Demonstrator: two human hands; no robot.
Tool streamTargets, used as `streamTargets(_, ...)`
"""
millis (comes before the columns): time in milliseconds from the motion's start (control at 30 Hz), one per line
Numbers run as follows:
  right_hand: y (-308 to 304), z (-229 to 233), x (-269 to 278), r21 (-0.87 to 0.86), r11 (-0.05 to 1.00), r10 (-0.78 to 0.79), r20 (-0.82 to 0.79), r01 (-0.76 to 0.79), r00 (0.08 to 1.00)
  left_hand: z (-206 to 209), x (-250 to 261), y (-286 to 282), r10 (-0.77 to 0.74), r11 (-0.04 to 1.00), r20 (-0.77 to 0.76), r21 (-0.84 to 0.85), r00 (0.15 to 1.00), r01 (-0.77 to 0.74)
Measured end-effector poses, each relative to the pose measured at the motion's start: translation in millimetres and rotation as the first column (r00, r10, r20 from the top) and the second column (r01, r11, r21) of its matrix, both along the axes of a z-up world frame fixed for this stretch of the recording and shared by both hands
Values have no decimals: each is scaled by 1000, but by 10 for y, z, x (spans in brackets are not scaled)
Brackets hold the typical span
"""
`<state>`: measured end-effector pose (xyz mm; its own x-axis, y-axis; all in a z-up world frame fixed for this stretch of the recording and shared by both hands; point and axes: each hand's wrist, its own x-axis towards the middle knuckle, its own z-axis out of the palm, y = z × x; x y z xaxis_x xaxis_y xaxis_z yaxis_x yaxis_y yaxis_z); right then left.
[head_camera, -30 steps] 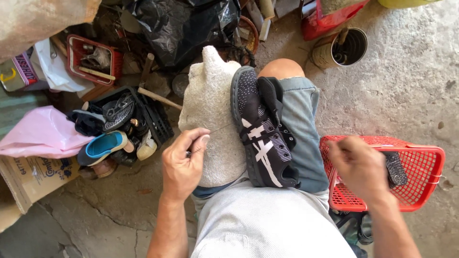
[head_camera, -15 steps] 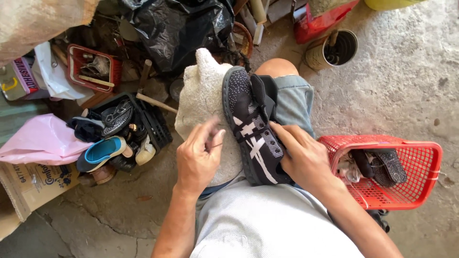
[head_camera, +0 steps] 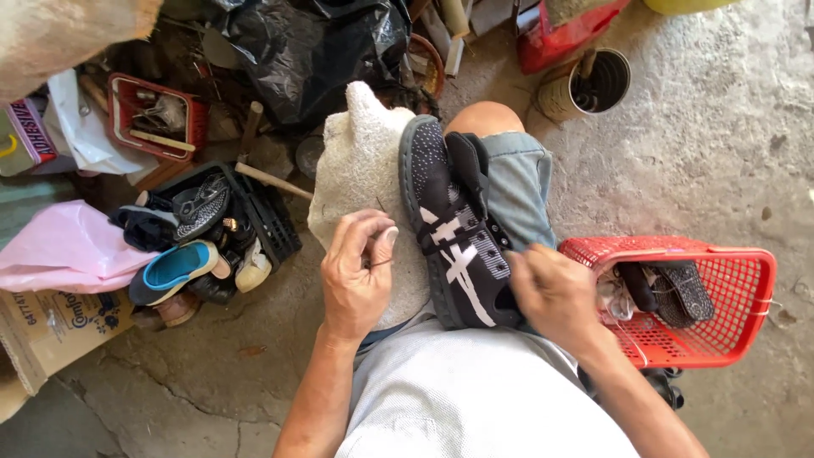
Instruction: Hand-sewing the sole of a sneaker to repair it using a needle and thread.
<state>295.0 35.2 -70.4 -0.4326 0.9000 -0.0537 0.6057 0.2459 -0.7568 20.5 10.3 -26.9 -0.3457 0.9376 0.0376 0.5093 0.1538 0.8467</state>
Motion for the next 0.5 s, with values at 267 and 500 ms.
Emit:
streamTargets(267,204,399,324,-112,984,-151,-135,137,979,202,7,46,-41,969,374,-211,927,128)
streamTargets(500,319,355,-98,-439,872,-352,-869,-215,347,123,22,0,-67,954,94,-285,993,91)
